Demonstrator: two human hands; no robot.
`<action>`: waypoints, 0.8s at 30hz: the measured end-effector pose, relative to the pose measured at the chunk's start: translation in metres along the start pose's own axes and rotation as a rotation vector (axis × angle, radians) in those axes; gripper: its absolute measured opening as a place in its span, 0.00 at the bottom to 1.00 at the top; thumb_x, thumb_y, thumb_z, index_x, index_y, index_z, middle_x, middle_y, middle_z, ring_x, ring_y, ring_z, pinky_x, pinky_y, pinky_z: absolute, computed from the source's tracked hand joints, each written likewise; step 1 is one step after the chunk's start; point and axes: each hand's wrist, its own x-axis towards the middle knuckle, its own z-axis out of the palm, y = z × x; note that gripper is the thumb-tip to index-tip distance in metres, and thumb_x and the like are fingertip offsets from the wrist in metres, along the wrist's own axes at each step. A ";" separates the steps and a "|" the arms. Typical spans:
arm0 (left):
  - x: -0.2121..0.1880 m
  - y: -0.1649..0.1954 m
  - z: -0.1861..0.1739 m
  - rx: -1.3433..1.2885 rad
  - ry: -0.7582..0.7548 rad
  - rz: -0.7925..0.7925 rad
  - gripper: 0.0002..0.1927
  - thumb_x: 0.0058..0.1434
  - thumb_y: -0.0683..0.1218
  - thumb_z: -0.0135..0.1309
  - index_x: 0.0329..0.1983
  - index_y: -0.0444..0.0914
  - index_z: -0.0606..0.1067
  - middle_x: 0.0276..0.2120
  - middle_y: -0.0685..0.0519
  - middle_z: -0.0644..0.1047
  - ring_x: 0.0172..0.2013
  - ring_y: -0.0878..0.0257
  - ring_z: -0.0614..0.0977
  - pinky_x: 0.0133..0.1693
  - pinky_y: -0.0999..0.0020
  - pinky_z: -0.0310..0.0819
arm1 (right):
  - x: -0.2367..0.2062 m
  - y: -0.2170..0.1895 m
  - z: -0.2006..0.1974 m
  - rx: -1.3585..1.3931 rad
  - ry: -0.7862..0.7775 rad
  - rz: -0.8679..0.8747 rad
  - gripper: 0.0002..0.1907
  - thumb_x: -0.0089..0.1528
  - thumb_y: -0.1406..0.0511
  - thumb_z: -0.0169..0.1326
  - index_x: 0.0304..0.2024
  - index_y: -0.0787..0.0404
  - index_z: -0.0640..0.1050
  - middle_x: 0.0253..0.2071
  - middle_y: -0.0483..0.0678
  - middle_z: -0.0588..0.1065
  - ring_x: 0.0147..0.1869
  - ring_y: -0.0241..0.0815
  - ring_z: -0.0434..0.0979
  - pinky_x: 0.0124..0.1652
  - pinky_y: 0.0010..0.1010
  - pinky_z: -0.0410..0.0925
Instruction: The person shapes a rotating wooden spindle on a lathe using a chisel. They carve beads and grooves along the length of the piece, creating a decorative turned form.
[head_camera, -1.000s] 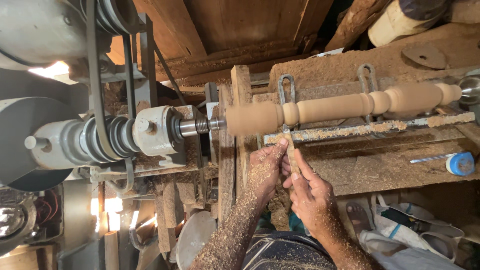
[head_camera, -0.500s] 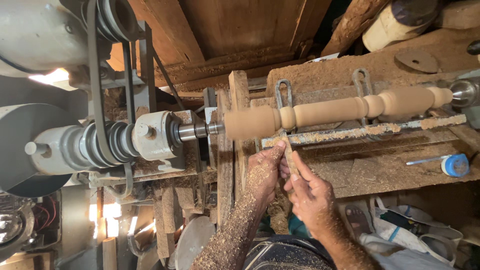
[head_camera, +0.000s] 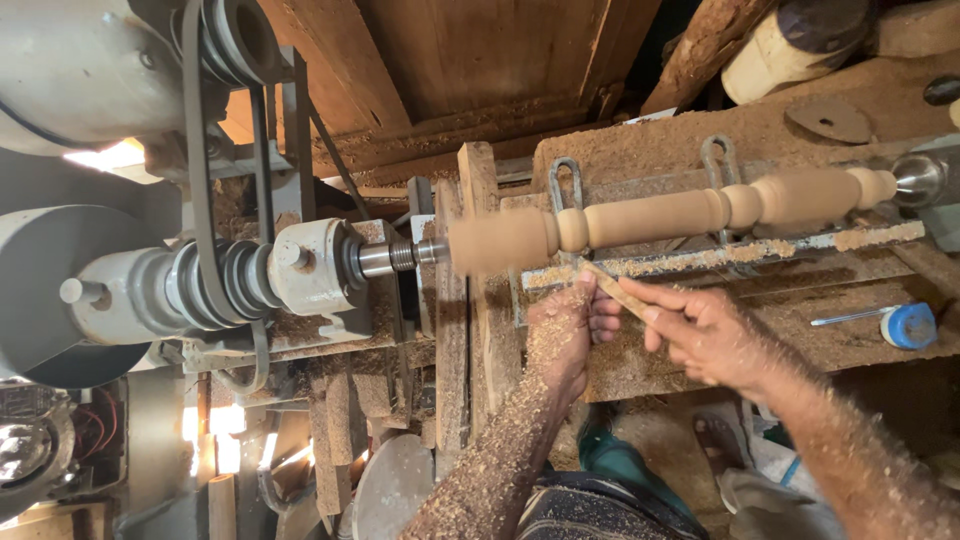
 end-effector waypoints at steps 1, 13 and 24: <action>0.000 -0.002 0.002 0.007 0.013 -0.015 0.16 0.70 0.52 0.54 0.37 0.33 0.79 0.25 0.51 0.81 0.22 0.67 0.79 0.24 0.74 0.73 | 0.002 0.000 -0.006 -0.027 -0.010 0.001 0.27 0.67 0.58 0.50 0.70 0.38 0.68 0.29 0.43 0.72 0.18 0.29 0.57 0.15 0.21 0.56; -0.065 -0.007 -0.010 0.702 -0.103 0.239 0.20 0.73 0.56 0.48 0.48 0.34 0.76 0.32 0.49 0.82 0.29 0.65 0.82 0.31 0.71 0.80 | 0.012 0.087 0.051 0.290 0.091 -0.318 0.11 0.66 0.69 0.51 0.51 0.64 0.75 0.34 0.51 0.76 0.31 0.38 0.74 0.31 0.29 0.71; -0.109 -0.034 0.007 0.640 -0.036 -0.164 0.21 0.75 0.57 0.35 0.53 0.35 0.66 0.18 0.55 0.73 0.12 0.68 0.73 0.14 0.71 0.67 | 0.003 0.018 0.058 -0.016 0.344 -0.400 0.34 0.61 0.67 0.58 0.69 0.55 0.66 0.30 0.49 0.83 0.29 0.34 0.81 0.28 0.27 0.74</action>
